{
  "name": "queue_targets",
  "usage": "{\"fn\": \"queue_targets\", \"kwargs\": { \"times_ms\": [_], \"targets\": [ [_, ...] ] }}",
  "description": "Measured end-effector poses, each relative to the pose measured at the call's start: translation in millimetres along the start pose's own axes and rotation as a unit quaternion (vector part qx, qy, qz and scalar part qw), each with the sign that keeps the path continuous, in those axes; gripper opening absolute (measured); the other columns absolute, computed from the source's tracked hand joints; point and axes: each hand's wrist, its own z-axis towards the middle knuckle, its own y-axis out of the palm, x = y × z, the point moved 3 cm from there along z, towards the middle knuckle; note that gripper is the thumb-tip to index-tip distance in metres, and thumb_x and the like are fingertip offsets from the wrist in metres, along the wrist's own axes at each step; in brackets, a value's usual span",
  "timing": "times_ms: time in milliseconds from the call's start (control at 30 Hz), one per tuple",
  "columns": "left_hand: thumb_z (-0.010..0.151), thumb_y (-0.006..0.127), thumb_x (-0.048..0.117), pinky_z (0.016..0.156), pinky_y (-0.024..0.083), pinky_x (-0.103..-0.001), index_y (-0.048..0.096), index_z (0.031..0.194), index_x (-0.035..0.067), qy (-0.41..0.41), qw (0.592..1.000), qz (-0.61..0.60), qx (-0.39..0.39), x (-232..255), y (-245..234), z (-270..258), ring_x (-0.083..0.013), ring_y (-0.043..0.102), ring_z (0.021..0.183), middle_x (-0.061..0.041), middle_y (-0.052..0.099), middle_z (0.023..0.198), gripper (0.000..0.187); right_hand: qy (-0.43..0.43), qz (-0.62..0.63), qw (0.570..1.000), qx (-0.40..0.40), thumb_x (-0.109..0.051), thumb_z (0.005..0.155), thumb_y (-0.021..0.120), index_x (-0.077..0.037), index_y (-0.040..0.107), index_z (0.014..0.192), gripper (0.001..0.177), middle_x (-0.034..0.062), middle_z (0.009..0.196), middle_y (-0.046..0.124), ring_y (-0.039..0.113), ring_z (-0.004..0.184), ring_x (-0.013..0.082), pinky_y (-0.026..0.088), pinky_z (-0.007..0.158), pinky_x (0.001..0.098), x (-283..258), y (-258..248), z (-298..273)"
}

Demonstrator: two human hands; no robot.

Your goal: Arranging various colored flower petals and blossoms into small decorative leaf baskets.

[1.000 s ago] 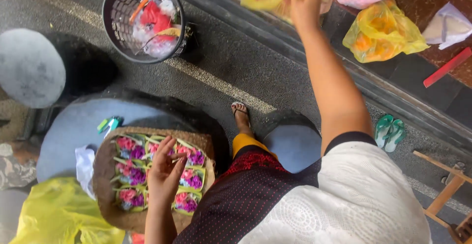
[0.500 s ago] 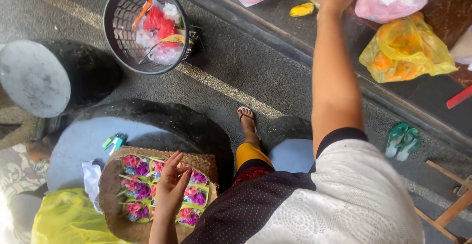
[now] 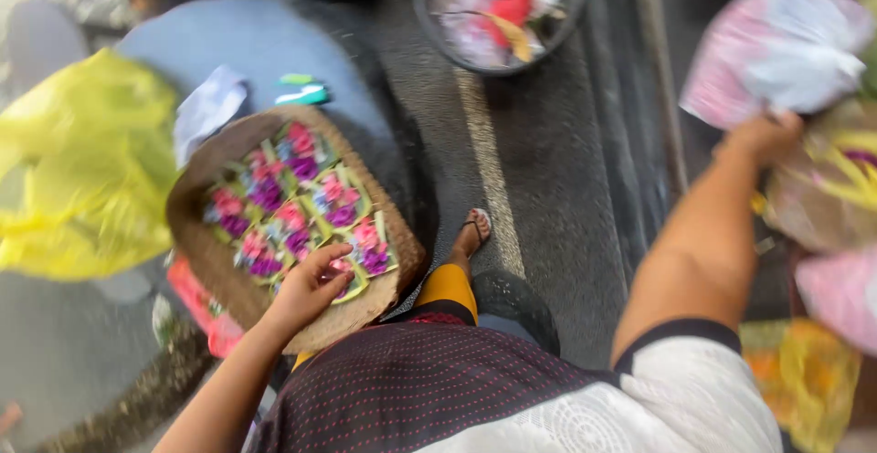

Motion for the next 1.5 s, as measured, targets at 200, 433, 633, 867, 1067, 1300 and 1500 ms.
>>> {"fn": "queue_targets", "kwargs": {
  "times_ms": [200, 433, 633, 867, 1067, 1300, 1500],
  "targets": [
    [0.088, 0.072, 0.010, 0.086, 0.057, -0.032, 0.066, 0.129, 0.010, 0.126, 0.969, -0.035, 0.208, -85.8, -39.7, -32.6, -0.0186, 0.067, 0.102, -0.013, 0.059, 0.141, 0.041, -0.129, 0.062, 0.989, 0.038, -0.006, 0.100, 0.069, 0.001, 0.057, 0.094, 0.015, 0.0104, 0.085, 0.065, 0.055, 0.073, 0.0223, 0.052, 0.072, 0.0423, -36.5, -40.4, 2.6],
    [0.082, 0.076, 0.023, 0.119, 0.032, -0.050, 0.049, 0.145, -0.006, 0.106, 0.846, 0.140, 0.504, -190.8, -77.4, -58.7, -0.0476, 0.034, 0.147, -0.036, 0.032, 0.160, 0.074, -0.269, 0.139, 0.947, -0.109, 0.004, 0.105, 0.062, 0.009, 0.064, 0.113, 0.009, 0.0149, 0.111, 0.073, 0.066, 0.096, 0.0206, 0.057, 0.088, 0.0368, -86.0, -137.1, -67.3],
    [0.093, 0.068, 0.022, 0.112, 0.045, -0.042, 0.050, 0.148, 0.002, -0.030, 0.878, -0.073, 0.473, -300.1, -72.4, -25.1, -0.0360, 0.057, 0.131, -0.026, 0.059, 0.141, 0.062, -0.225, 0.257, 0.874, -0.346, 0.006, 0.114, 0.053, 0.007, 0.050, 0.110, 0.005, 0.0068, 0.105, 0.062, 0.054, 0.087, 0.0090, 0.042, 0.076, 0.0214, -220.8, -250.1, -232.2],
    [0.095, 0.074, 0.022, 0.097, 0.052, -0.035, 0.046, 0.153, 0.008, 0.047, 0.897, -0.279, 0.341, -335.2, -51.6, 5.3, -0.0230, 0.062, 0.113, -0.013, 0.066, 0.128, 0.066, -0.341, 0.259, 0.735, -0.526, 0.005, 0.115, 0.060, 0.004, 0.055, 0.116, 0.005, 0.0070, 0.111, 0.064, 0.059, 0.096, 0.0087, 0.047, 0.091, 0.0197, -357.4, -283.3, -435.2],
    [0.093, 0.069, 0.042, 0.101, 0.048, -0.041, 0.031, 0.161, 0.016, 0.110, 0.765, -0.594, 0.223, -338.4, -113.2, -88.1, -0.0228, 0.049, 0.138, -0.006, 0.046, 0.157, 0.083, -0.429, 0.245, 0.568, -0.658, 0.010, 0.105, 0.059, -0.001, 0.067, 0.122, 0.022, 0.0052, 0.103, 0.066, 0.062, 0.089, 0.0106, 0.050, 0.080, 0.0224, -474.1, -276.0, -674.5],
    [0.086, 0.071, 0.043, 0.091, 0.055, -0.045, 0.038, 0.150, 0.019, 0.104, 0.658, -0.706, 0.240, -375.4, -153.5, -164.8, -0.0231, 0.060, 0.122, -0.005, 0.055, 0.143, 0.076, -0.351, 0.212, 0.409, -0.815, 0.002, 0.107, 0.059, -0.002, 0.063, 0.114, 0.009, 0.0063, 0.102, 0.065, 0.060, 0.096, 0.0149, 0.050, 0.087, 0.0287, -467.8, -185.6, -908.4],
    [0.079, 0.084, 0.020, 0.079, 0.056, -0.044, 0.040, 0.140, 0.010, -0.035, 0.680, -0.623, 0.385, -450.7, -67.6, -77.6, -0.0246, 0.060, 0.106, -0.013, 0.056, 0.130, 0.076, -0.523, 0.086, 0.451, -0.718, 0.002, 0.098, 0.058, -0.002, 0.067, 0.113, 0.018, 0.0181, 0.104, 0.071, 0.069, 0.100, 0.0352, 0.053, 0.086, 0.0376, -402.6, -107.3, -962.0]
  ]
}}
